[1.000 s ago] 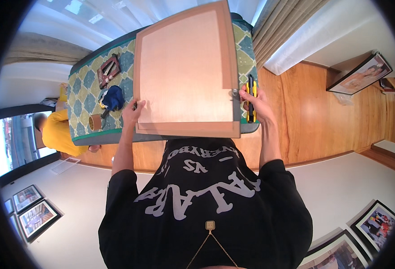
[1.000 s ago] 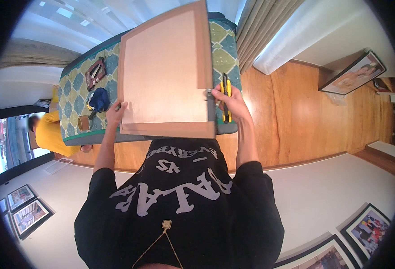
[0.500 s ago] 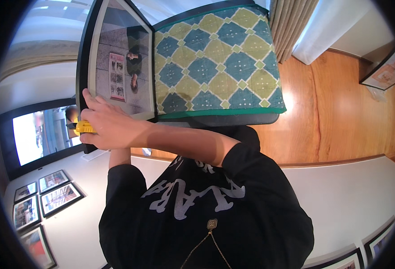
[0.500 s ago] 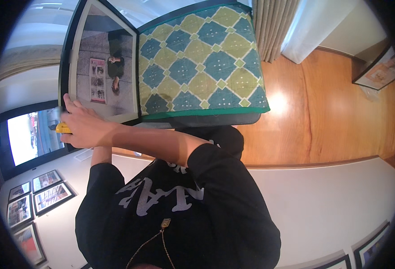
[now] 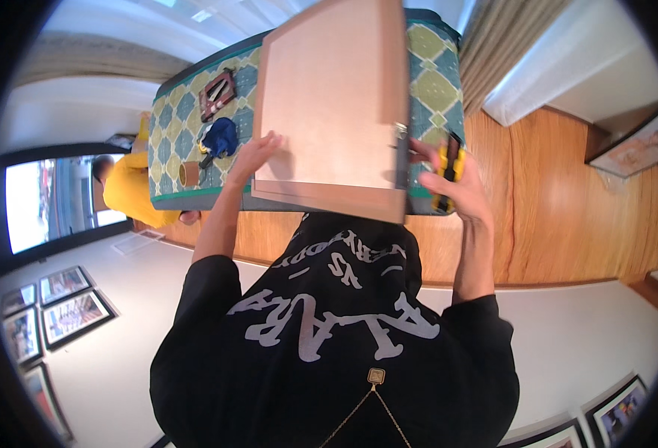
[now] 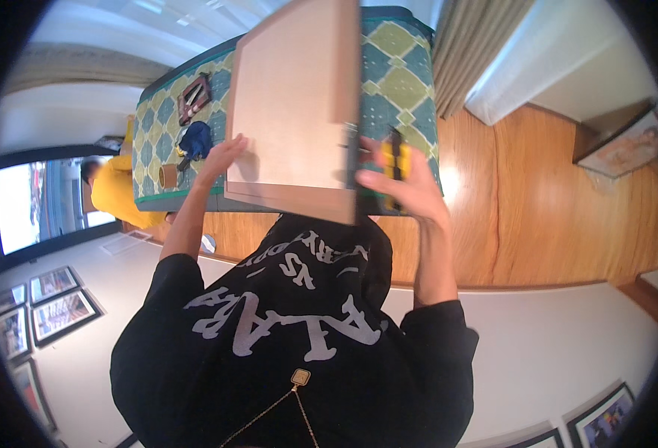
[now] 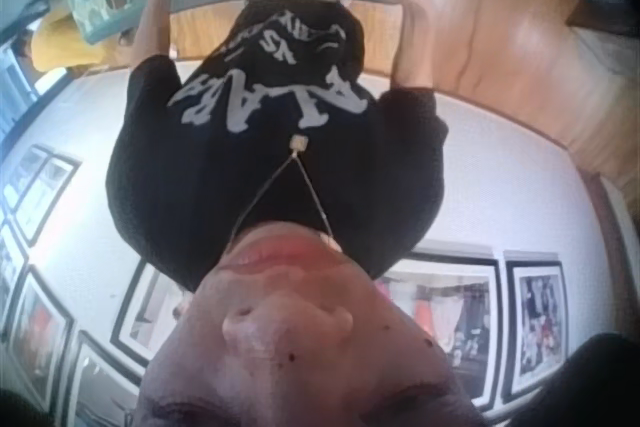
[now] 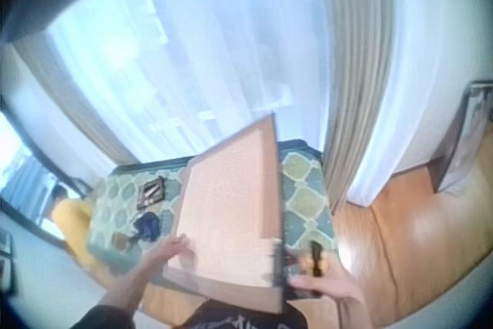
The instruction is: The person applies brown tape to the edges of a rectangular wooden board, using a utility knife to cut the tape and smoothing it down with their fingers. They repeatedly measure, cut, and press the tape along the board's perimeter.
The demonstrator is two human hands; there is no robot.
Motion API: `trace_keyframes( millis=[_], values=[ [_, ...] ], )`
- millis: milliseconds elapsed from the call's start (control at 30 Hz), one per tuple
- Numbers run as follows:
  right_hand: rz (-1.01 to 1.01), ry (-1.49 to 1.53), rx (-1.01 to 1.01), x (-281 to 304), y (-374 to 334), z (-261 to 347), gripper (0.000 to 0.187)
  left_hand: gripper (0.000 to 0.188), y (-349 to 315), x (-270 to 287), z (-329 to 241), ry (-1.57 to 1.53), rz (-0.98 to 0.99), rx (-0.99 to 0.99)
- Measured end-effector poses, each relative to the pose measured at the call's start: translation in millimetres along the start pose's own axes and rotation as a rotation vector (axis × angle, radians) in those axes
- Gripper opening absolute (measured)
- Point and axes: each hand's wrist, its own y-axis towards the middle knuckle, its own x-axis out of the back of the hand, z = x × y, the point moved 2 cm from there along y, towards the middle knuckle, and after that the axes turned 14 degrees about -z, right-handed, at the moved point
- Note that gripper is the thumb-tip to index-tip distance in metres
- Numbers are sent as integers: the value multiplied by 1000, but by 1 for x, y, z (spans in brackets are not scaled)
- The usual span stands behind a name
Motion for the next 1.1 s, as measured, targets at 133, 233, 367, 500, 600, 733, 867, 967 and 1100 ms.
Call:
trace_keyframes(
  millis=[133, 233, 367, 500, 600, 733, 867, 967, 1100],
  values=[
    [-192, -41, -171, 55, 15, -69, 33, 84, -4, -27, -28, 341, 39, -125],
    [-214, -216, -188, 75, 26, -103, 34, 89, 1, -47, -37, 364, 82, -68],
    [-289, -647, -226, 35, 46, -88, 38, 80, -8, -29, 15, 29, -102, -71],
    [-260, -904, 144, -59, 92, -108, 40, 81, -1, 43, 159, 140, -705, 6],
    [-206, -1127, 399, -128, 139, -167, 37, 96, 0, 94, 230, 566, -688, 396],
    [-245, -1192, 441, -190, 174, -198, 40, 88, 15, 133, 310, 342, -440, 155],
    [-287, -1423, 517, -201, 192, -219, 52, 67, 30, 132, 328, -304, -281, 181],
    [-180, -1444, 666, -233, 150, -196, 67, 50, 12, 115, 238, -765, -102, 233],
    [200, -737, 473, -284, 44, -151, 60, 35, -38, 48, 77, -1271, 188, 334]
  ],
)
